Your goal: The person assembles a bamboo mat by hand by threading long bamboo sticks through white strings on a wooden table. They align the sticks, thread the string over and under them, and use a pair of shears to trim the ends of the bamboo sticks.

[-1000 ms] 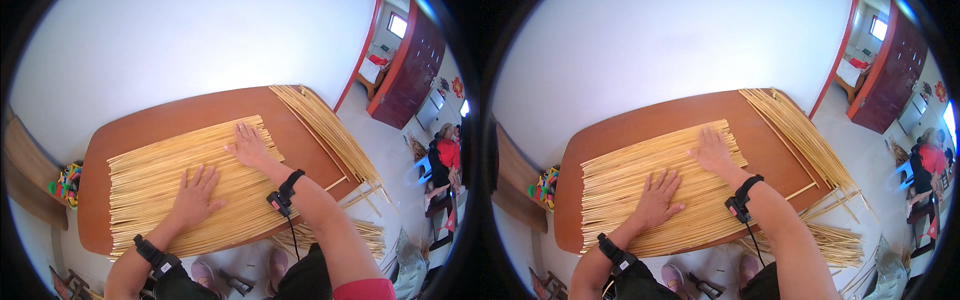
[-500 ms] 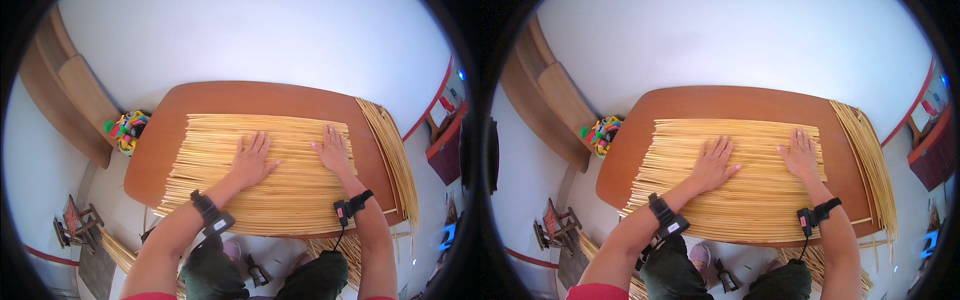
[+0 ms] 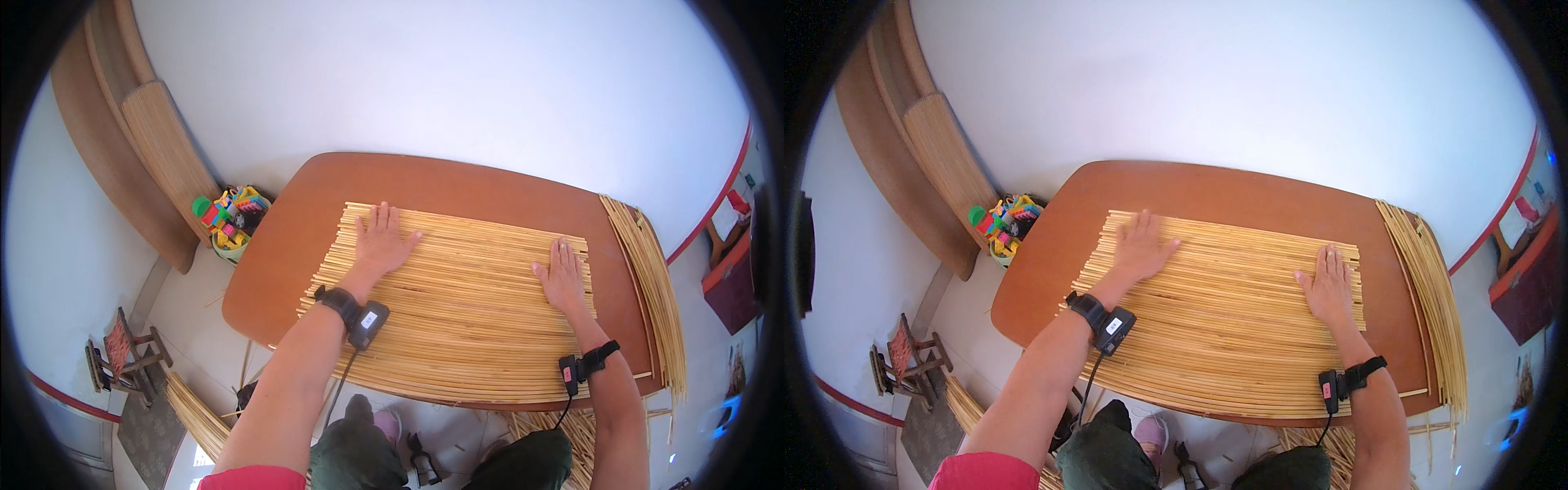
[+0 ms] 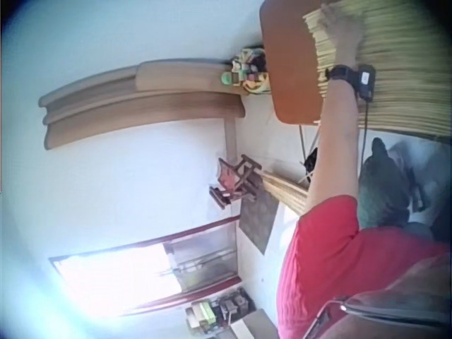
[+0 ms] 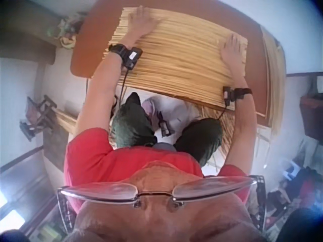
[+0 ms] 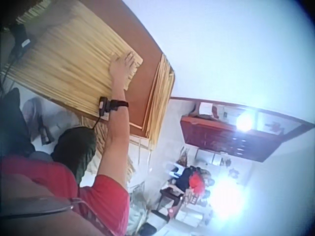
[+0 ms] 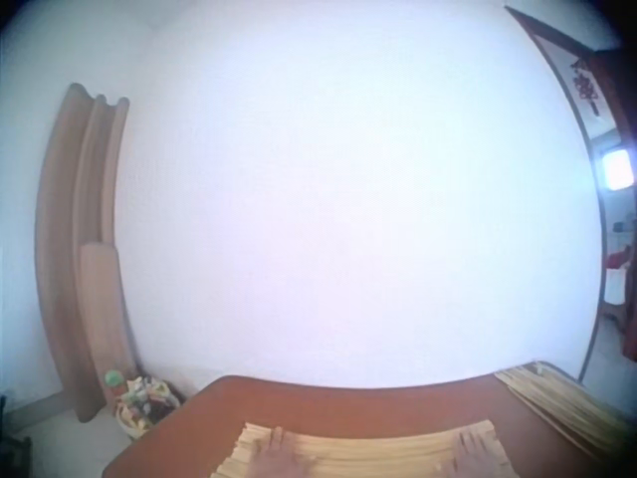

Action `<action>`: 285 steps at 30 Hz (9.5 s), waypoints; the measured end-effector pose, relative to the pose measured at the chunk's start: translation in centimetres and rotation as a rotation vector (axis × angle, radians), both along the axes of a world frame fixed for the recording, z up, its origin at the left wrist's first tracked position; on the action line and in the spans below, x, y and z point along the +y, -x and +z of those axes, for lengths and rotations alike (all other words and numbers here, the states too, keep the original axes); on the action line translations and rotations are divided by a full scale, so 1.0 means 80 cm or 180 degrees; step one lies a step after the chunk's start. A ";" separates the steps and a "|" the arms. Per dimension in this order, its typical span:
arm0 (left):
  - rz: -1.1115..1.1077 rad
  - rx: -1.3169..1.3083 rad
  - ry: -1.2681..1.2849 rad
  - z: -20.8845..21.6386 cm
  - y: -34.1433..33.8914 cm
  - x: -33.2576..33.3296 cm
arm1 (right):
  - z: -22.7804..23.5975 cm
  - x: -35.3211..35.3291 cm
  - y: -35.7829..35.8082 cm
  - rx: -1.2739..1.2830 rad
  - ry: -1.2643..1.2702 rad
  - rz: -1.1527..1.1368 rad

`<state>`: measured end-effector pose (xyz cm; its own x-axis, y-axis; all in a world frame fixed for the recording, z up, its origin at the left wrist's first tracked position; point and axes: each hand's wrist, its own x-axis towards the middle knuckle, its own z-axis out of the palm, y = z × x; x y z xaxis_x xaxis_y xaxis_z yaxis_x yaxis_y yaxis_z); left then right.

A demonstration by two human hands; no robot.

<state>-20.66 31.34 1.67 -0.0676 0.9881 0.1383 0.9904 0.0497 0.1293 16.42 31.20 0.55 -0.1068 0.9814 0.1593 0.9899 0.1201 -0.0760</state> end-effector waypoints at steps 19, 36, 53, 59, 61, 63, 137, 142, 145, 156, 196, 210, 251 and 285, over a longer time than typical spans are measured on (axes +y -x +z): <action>0.0245 0.0500 0.0140 -0.007 0.041 0.019 | -0.014 -0.004 0.018 0.0068 0.0075 -0.0138; 0.0305 0.0562 0.0241 -0.003 0.030 0.031 | 0.009 -0.055 -0.058 0.0062 0.0055 0.0120; 0.0200 0.0494 0.0415 0.004 0.049 0.022 | -0.013 -0.123 -0.007 0.0297 -0.0266 0.0111; -0.1060 0.0236 0.0310 0.020 -0.029 -0.102 | -0.001 -0.123 -0.007 0.0162 0.0040 -0.0011; -0.1314 0.0296 0.0307 0.017 -0.055 -0.162 | -0.002 -0.124 -0.016 0.0142 0.0014 -0.0054; -0.1456 0.0499 0.0344 0.017 -0.051 -0.207 | -0.007 -0.127 -0.010 0.0108 0.0002 -0.0046; -0.3093 -0.0039 0.0872 0.098 -0.236 -0.254 | 0.132 -0.487 0.041 0.0759 0.0631 0.2392; -0.2642 -0.0279 0.0660 0.046 -0.288 -0.191 | 0.091 -0.438 0.026 0.0543 0.0922 0.2136; -0.2397 -0.0248 0.0577 0.019 -0.304 -0.181 | 0.108 -0.397 -0.011 0.0445 0.0921 0.1345; -0.2317 0.0147 0.0194 -0.001 -0.310 -0.185 | 0.062 -0.336 -0.194 0.1039 -0.0115 -0.0182; -0.4719 0.0769 0.0955 -0.382 -0.188 -0.511 | 0.111 -0.418 -0.171 0.1465 0.0152 -0.0174; -0.3851 -0.1332 0.0942 -0.109 -0.287 -0.449 | 0.100 -0.406 -0.133 0.1669 0.0804 0.0426; -0.2178 -0.4092 0.3338 0.025 -0.402 -0.394 | 0.033 -0.524 -0.119 0.6502 0.2398 -0.1125; 0.0559 -0.6379 0.2281 -0.053 -0.390 -0.374 | -0.008 -0.508 -0.104 0.4887 0.2460 -0.1870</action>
